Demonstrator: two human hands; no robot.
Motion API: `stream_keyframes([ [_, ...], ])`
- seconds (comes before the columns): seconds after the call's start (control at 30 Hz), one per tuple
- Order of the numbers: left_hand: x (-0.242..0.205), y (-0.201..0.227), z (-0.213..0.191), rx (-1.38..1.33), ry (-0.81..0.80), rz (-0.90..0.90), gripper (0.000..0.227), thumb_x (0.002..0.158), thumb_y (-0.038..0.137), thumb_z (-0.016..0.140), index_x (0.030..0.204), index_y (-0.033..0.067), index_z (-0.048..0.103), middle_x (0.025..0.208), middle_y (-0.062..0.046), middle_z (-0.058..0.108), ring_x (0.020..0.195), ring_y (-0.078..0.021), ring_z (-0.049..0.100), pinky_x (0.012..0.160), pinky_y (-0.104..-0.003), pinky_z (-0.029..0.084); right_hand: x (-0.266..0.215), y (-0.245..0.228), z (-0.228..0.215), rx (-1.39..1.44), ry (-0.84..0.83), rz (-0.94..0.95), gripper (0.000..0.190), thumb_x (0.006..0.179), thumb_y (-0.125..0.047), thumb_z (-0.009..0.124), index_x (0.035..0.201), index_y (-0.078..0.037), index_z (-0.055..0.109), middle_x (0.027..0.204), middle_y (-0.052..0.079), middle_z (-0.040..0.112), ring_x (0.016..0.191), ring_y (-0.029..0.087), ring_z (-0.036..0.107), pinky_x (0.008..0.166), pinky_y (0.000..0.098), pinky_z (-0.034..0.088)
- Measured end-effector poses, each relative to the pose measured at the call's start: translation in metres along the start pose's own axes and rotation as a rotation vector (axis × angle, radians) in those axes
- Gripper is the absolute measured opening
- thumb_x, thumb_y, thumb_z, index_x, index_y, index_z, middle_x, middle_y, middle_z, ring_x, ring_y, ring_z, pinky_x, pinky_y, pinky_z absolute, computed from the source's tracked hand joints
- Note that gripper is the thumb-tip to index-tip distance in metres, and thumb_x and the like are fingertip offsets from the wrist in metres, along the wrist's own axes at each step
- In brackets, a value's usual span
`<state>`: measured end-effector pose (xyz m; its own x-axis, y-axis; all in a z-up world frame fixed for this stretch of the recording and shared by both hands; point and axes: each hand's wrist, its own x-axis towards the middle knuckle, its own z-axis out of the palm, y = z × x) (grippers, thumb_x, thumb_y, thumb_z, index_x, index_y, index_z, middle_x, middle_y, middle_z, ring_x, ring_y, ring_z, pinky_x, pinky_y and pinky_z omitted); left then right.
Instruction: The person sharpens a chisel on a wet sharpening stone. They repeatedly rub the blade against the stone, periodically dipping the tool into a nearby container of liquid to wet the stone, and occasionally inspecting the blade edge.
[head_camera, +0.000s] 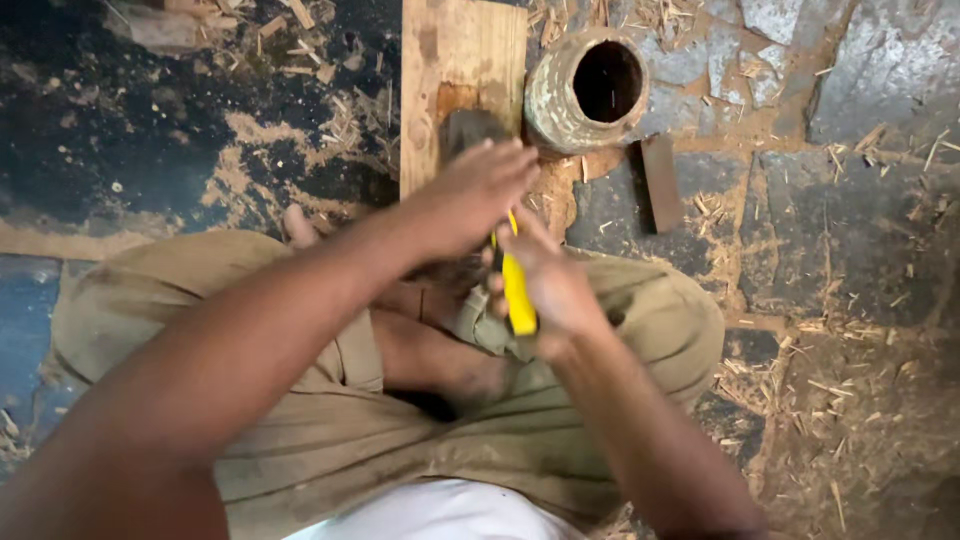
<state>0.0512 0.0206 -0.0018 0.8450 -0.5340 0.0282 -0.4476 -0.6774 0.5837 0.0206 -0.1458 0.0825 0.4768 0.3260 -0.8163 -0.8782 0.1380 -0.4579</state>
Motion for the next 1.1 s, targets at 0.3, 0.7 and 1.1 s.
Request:
stream_keyframes([
  [0.3,-0.04,0.037,0.027,-0.106,0.097,-0.036,0.056,0.096,0.012,0.061,0.149,0.0007,0.049,0.157,-0.019,0.044,0.149,-0.0343,0.037,0.126,-0.055,0.025,-0.038,0.034,0.005,-0.031,0.108,0.096,0.057,0.1,-0.025,0.053,0.156,-0.033,0.043,0.074,0.0,0.054,0.051,0.011,0.054,0.04,0.0282,0.047],
  [0.7,-0.084,0.048,0.032,-0.06,0.037,-0.018,0.059,0.09,0.011,0.059,0.146,-0.0044,0.048,0.161,-0.023,0.04,0.153,-0.036,0.031,0.125,-0.054,0.021,-0.055,0.056,0.022,-0.013,0.102,0.222,0.05,0.098,-0.026,0.054,0.147,-0.034,0.05,0.076,0.0,0.056,0.053,0.014,0.056,0.04,0.0291,0.045],
  [1.1,-0.074,0.044,0.03,-0.076,0.057,0.013,0.051,0.098,0.012,0.055,0.146,-0.0022,0.047,0.161,-0.023,0.038,0.153,-0.0362,0.031,0.124,-0.056,0.021,-0.058,0.046,0.024,0.076,0.097,0.198,0.052,0.1,-0.024,0.05,0.15,-0.038,0.047,0.079,-0.001,0.054,0.052,0.012,0.055,0.04,0.026,0.046],
])
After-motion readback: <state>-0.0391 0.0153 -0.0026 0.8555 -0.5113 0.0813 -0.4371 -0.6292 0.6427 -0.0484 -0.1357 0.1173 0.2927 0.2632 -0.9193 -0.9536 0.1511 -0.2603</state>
